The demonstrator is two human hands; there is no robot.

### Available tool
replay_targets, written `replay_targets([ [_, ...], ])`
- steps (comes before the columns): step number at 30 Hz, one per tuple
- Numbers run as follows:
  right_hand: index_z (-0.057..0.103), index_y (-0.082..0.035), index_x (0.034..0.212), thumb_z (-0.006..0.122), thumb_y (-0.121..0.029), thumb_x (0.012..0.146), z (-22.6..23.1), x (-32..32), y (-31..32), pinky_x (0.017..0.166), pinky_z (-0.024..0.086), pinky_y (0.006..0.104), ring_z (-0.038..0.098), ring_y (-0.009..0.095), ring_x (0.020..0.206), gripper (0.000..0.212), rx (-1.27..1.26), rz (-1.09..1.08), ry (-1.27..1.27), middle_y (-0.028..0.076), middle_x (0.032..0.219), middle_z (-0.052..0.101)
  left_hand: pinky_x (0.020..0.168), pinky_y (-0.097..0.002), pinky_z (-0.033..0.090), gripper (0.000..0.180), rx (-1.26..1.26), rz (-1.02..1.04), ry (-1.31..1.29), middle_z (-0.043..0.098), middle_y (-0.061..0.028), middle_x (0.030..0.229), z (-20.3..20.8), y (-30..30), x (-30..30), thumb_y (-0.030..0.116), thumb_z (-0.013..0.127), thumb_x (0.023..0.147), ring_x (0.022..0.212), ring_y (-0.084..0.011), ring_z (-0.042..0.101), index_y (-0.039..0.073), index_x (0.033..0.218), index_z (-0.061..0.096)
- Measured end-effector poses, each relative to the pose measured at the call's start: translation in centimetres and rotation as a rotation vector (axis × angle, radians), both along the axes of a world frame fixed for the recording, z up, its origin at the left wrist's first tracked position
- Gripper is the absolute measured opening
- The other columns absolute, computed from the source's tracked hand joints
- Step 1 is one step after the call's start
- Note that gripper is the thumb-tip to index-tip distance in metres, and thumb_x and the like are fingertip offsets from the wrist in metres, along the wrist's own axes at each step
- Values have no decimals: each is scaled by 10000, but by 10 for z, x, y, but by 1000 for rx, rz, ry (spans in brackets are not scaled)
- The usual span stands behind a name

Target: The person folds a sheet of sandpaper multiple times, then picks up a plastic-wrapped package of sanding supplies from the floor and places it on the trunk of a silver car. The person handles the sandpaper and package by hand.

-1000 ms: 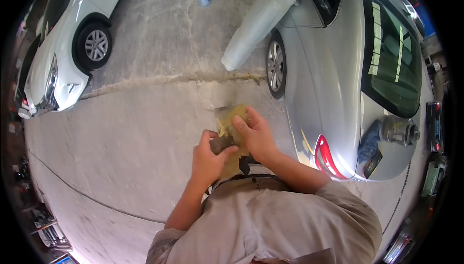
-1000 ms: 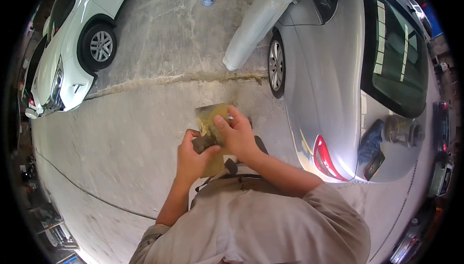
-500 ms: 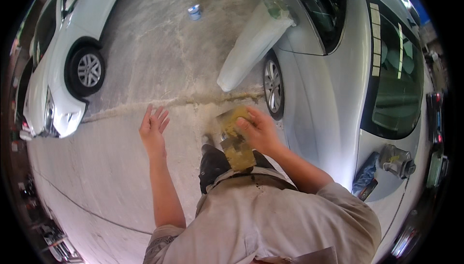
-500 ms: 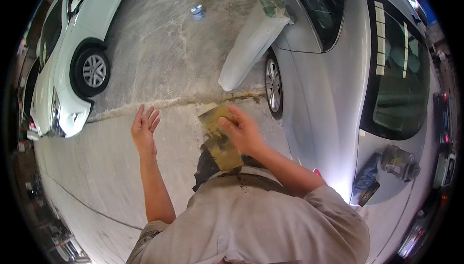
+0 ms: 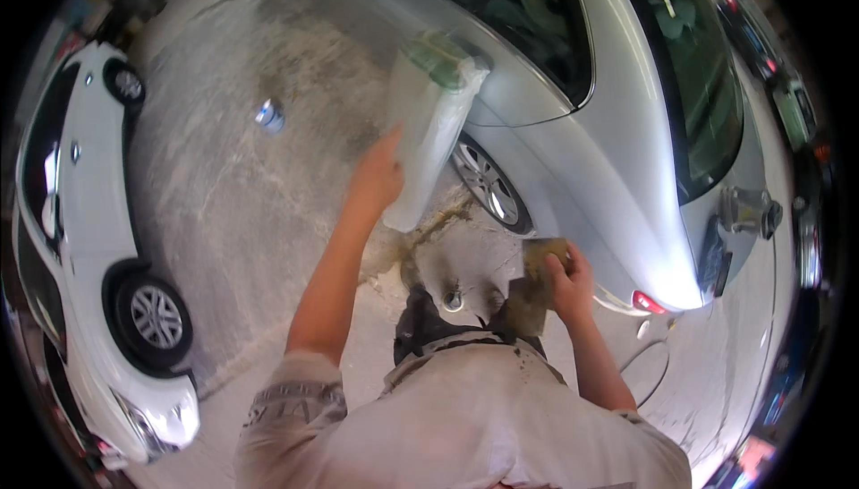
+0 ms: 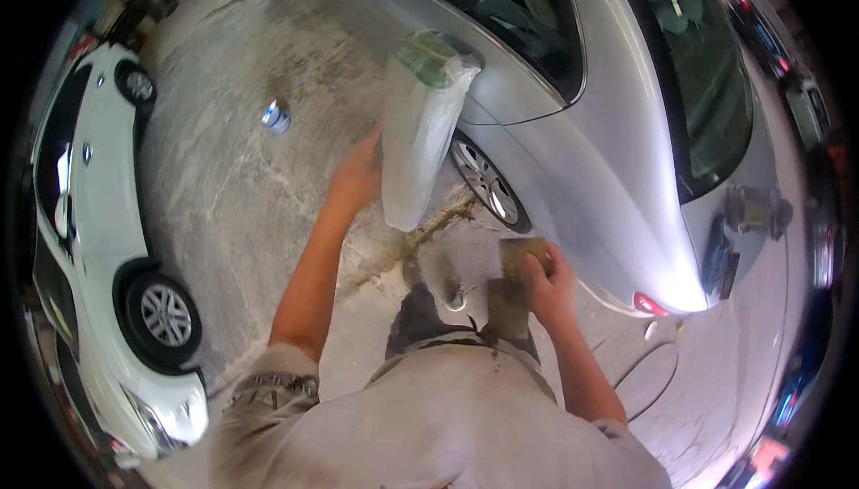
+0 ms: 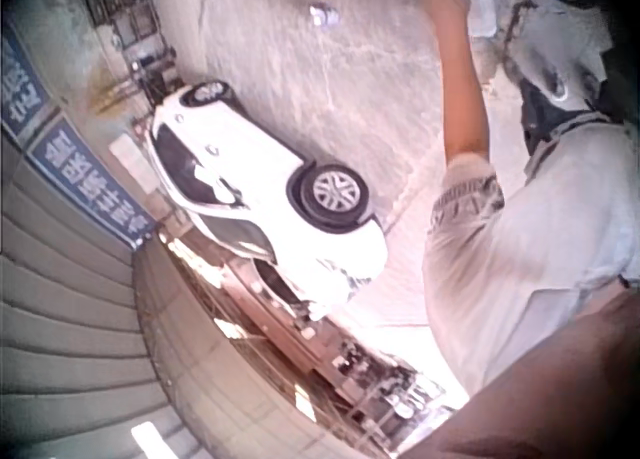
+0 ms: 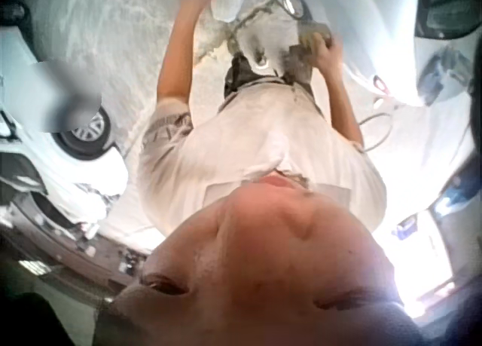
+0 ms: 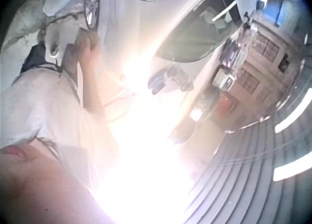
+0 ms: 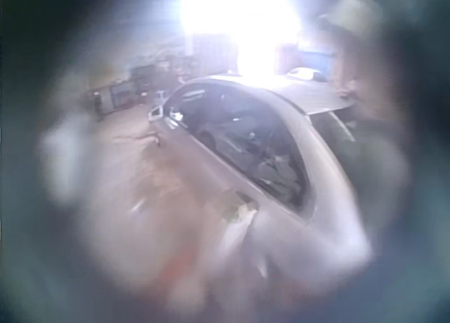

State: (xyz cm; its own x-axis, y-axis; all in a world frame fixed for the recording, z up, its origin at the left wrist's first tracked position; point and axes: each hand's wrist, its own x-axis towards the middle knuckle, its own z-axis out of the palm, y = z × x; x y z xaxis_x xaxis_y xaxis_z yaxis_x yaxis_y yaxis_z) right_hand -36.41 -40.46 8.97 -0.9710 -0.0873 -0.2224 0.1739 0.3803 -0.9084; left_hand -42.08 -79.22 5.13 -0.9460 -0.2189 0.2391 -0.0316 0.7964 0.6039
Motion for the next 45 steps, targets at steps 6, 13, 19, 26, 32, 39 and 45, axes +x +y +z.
replay_targets([
  [6,587,18,1217,627,-141,972,22,59,-15,800,503,279,645,127,905,295,-43,-379,-91,97,1022,712,1094,-442,402,534,-133,-312,-17,490,-190,1457,-8,-24,-208,201,574,963,1328,-367,478,107,1472,445],
  [13,588,13,1174,607,-147,995,37,113,-32,755,480,252,604,84,837,241,-93,-613,-65,52,942,693,1150,-485,330,516,-370,-331,-488,396,-68,1564,-41,-21,-288,329,529,979,1457,-281,330,196,1474,474],
  [19,586,15,1178,603,-149,994,23,124,-33,733,480,248,604,82,817,247,-108,-636,-63,46,931,689,1131,-463,341,392,-345,-453,-299,524,-84,1445,-3,-35,-171,302,628,927,1343,-335,453,156,1291,641],
  [26,564,21,1232,601,-158,1005,10,142,-23,736,492,245,616,90,823,292,-218,-575,-126,61,958,698,1141,-441,298,244,-154,-332,-14,530,-131,1369,-5,-66,43,161,689,878,1320,-356,444,107,1116,691],
  [32,565,15,1235,598,-167,1010,-13,175,-3,707,492,245,618,89,796,291,-283,-479,-199,59,940,699,1171,-441,241,673,643,527,46,293,-187,1551,-35,-82,218,323,693,936,1423,-353,306,60,1456,356],
  [39,571,8,1241,601,-167,1006,-38,217,16,688,490,247,620,88,775,294,-190,-363,-366,64,909,703,1185,-438,242,1270,881,951,-276,175,-201,1601,-41,-69,356,449,830,792,1441,-341,281,87,1571,-106],
  [45,529,21,1291,605,-205,1013,-51,242,10,698,528,269,659,128,802,367,-167,-350,-459,102,950,714,1167,-446,278,1320,762,764,-432,233,-201,1566,-57,-29,433,190,880,693,1430,-343,296,86,1575,-97],
])
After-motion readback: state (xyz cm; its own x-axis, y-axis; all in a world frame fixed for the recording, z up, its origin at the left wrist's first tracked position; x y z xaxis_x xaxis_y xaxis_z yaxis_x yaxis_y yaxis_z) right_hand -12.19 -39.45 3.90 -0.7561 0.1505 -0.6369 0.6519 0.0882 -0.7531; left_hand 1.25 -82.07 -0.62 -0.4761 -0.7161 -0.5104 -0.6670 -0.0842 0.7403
